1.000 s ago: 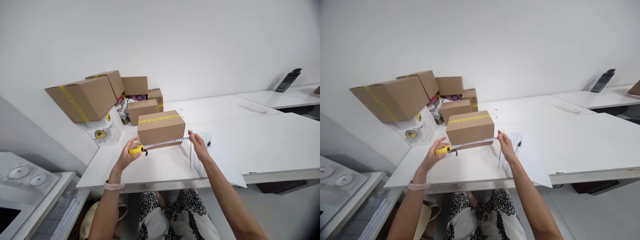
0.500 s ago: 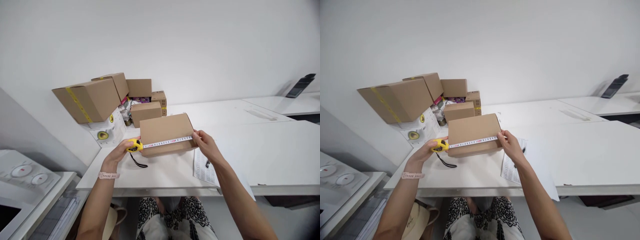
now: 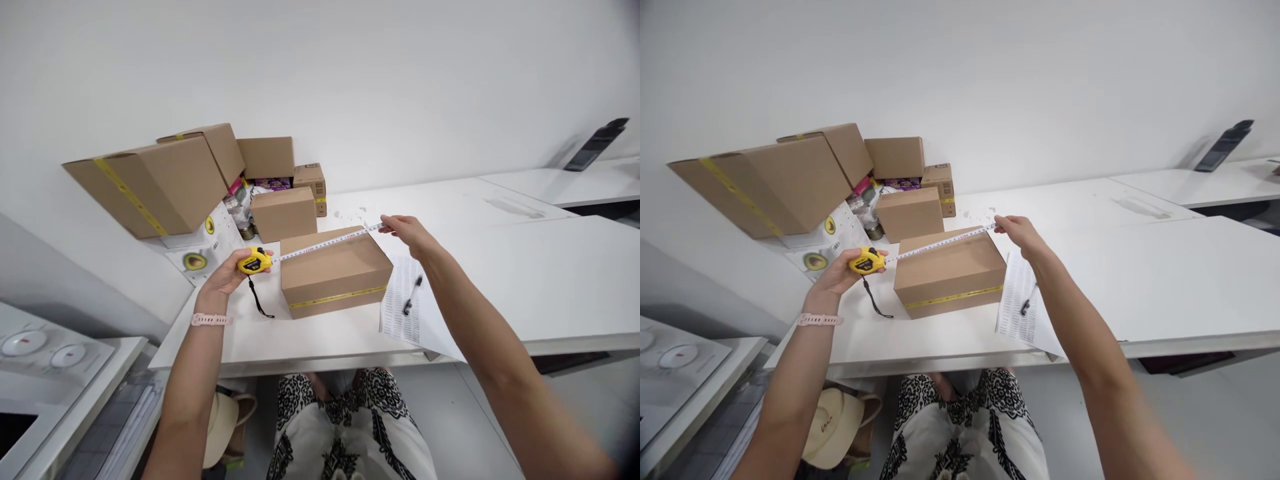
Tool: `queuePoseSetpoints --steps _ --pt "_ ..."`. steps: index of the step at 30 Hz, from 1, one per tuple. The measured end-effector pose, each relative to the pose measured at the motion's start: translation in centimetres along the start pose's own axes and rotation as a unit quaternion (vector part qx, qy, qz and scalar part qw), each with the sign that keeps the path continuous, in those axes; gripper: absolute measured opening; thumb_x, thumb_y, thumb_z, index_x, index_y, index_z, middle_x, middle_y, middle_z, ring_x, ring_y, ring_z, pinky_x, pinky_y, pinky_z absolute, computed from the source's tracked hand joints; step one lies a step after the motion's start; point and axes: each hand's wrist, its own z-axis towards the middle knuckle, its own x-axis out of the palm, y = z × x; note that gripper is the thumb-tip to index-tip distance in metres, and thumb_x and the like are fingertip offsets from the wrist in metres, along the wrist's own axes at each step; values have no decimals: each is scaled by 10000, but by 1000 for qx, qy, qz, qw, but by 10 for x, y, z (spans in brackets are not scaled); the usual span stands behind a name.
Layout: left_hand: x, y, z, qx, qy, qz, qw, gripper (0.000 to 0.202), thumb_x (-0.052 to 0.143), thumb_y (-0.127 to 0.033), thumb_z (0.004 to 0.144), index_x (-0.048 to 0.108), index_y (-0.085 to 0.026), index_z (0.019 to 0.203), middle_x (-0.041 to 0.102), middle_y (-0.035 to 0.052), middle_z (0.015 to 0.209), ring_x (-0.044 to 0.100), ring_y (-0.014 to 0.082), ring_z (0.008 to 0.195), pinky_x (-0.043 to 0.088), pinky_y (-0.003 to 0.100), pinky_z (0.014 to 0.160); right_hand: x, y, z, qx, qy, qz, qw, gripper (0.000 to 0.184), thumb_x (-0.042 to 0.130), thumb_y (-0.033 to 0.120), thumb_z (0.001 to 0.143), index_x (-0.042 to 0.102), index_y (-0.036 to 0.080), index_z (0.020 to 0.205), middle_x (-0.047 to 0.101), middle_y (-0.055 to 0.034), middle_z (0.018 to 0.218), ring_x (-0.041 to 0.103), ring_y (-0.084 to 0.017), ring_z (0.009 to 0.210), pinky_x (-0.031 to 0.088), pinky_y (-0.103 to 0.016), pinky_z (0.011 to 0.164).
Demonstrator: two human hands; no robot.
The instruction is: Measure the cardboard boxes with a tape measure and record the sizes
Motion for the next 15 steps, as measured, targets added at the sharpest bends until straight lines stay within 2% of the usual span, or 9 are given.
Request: queuePoseSetpoints --steps 4,7,11,15 --pt "-8 2 14 -36 -25 1 999 280 712 -339 734 775 -89 844 784 165 972 731 298 869 640 419 756 4 -14 19 31 9 -114 993 299 575 402 842 631 166 667 693 -91 850 585 -196 815 405 -312 761" --pt "-14 8 17 -54 -30 9 998 259 697 -321 749 767 -89 839 785 166 952 736 290 855 648 404 732 13 -25 17 25 30 -211 977 342 483 445 874 659 180 747 703 -85 860 603 -220 801 397 -319 720" --pt "-22 10 14 -56 -34 11 998 255 695 -314 763 768 -85 848 783 175 977 735 292 875 648 395 732 21 -28 12 14 53 -315 947 428 385 495 912 708 214 894 734 -98 1002 639 -280 917 416 -345 771" --pt "-27 5 13 -61 -31 26 997 258 696 -310 768 778 -77 842 780 179 987 725 281 869 647 394 740 24 -24 12 4 73 -361 930 457 342 506 930 705 230 956 726 -109 1119 633 -321 1022 430 -387 841"
